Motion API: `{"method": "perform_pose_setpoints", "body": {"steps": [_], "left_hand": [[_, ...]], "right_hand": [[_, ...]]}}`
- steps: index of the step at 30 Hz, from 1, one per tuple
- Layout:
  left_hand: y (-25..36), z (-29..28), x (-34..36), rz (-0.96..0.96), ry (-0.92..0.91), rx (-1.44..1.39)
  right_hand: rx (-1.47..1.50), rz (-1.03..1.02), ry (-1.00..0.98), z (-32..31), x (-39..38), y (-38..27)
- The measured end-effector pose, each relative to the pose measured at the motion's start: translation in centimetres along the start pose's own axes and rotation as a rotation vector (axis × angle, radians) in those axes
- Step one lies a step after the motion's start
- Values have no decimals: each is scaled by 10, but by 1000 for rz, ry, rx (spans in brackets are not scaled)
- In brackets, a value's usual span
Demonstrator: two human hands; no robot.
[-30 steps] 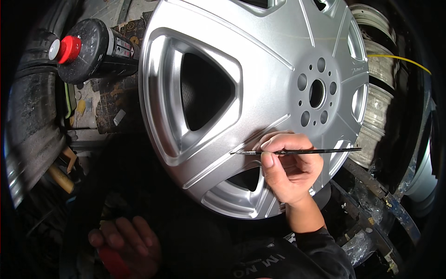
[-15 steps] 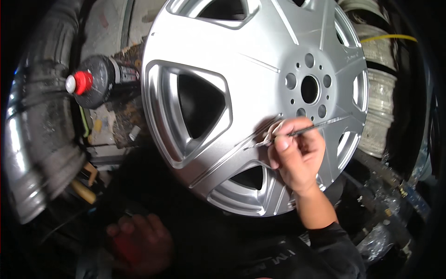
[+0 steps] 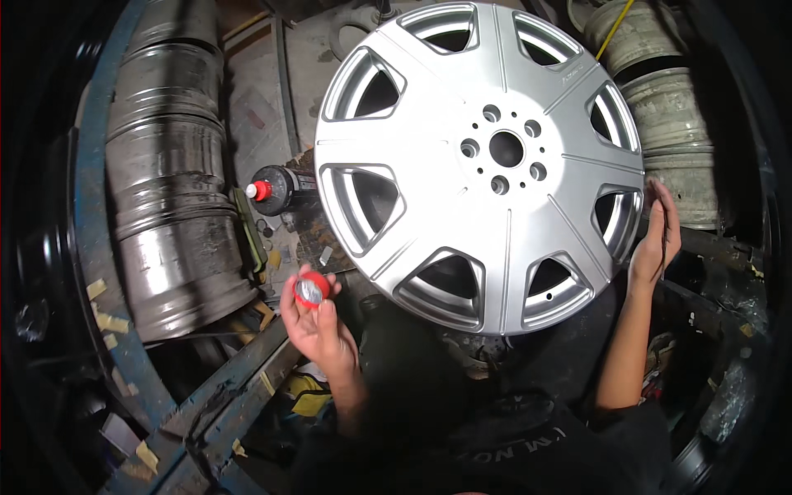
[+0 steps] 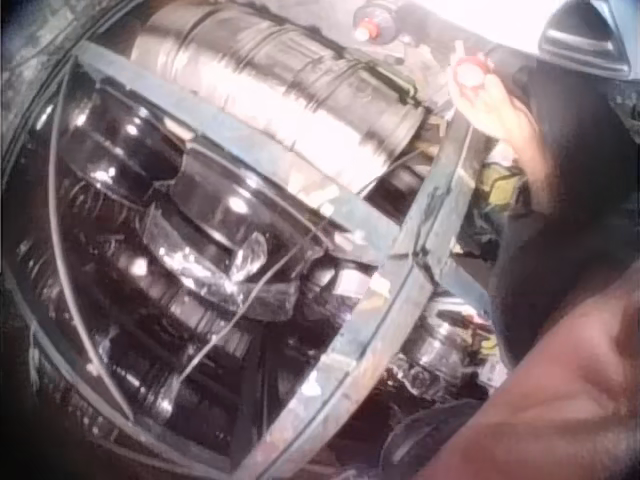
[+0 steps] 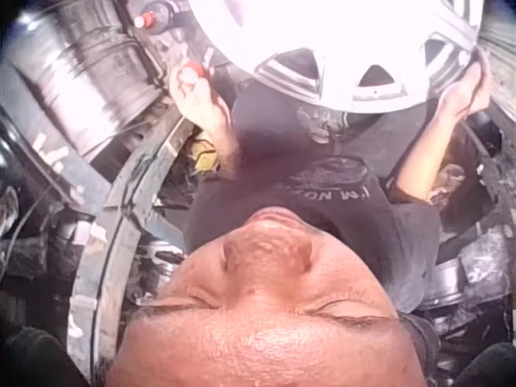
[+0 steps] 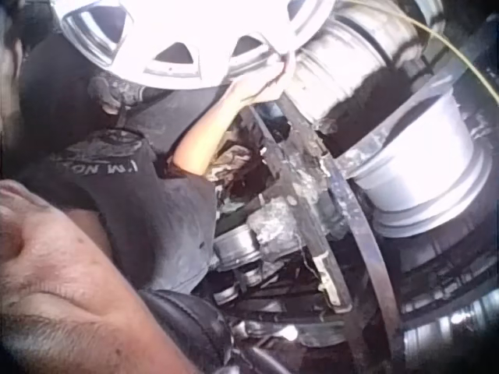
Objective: The person uses a small brush to apply silver paint to the detail lines of a car wheel rim, dipping the brush into a cap containing paint and tracing the recesses on the rim.
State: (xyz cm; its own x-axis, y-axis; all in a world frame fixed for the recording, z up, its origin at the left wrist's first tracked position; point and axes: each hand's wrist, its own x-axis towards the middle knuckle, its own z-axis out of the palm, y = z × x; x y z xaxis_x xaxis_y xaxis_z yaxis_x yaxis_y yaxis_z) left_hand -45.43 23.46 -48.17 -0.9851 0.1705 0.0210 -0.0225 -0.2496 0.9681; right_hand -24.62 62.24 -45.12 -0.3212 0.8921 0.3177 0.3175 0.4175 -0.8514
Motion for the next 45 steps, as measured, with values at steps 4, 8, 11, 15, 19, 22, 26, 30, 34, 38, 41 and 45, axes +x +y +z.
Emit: {"method": "perform_pose_setpoints", "body": {"steps": [4,8,11,15,19,22,26,30,34,38,41,45], "left_hand": [[-18,19,37,73,-12,20],[-37,34,98,183,-165,65],[-40,50,147,102,-267,-12],[-46,74,200,-65,-394,-52],[-53,87,221,-180,-391,-86],[-49,88,218,-189,-398,-41],[-39,79,194,-207,-372,-3],[-32,50,128,-245,-287,-64],[-14,9,52,-325,-230,-4],[2,-16,11,-306,-366,68],[0,-18,13,-256,-348,119],[-18,0,40,-199,-238,102]], "right_hand": [[-468,-115,-2,-29,1,33],[-299,265,-88,-21,-14,63],[-338,211,-40,-14,-30,76],[120,320,3,-14,-35,83],[-31,224,-7,-17,-31,87],[-156,166,2,-18,-29,93],[-178,102,-61,-27,-15,109],[-182,-40,-215,-34,40,134],[-182,-333,-371,-4,121,151],[-453,-275,-302,40,166,143],[-416,-286,-291,42,160,125],[-390,-276,-225,24,126,109]]}}
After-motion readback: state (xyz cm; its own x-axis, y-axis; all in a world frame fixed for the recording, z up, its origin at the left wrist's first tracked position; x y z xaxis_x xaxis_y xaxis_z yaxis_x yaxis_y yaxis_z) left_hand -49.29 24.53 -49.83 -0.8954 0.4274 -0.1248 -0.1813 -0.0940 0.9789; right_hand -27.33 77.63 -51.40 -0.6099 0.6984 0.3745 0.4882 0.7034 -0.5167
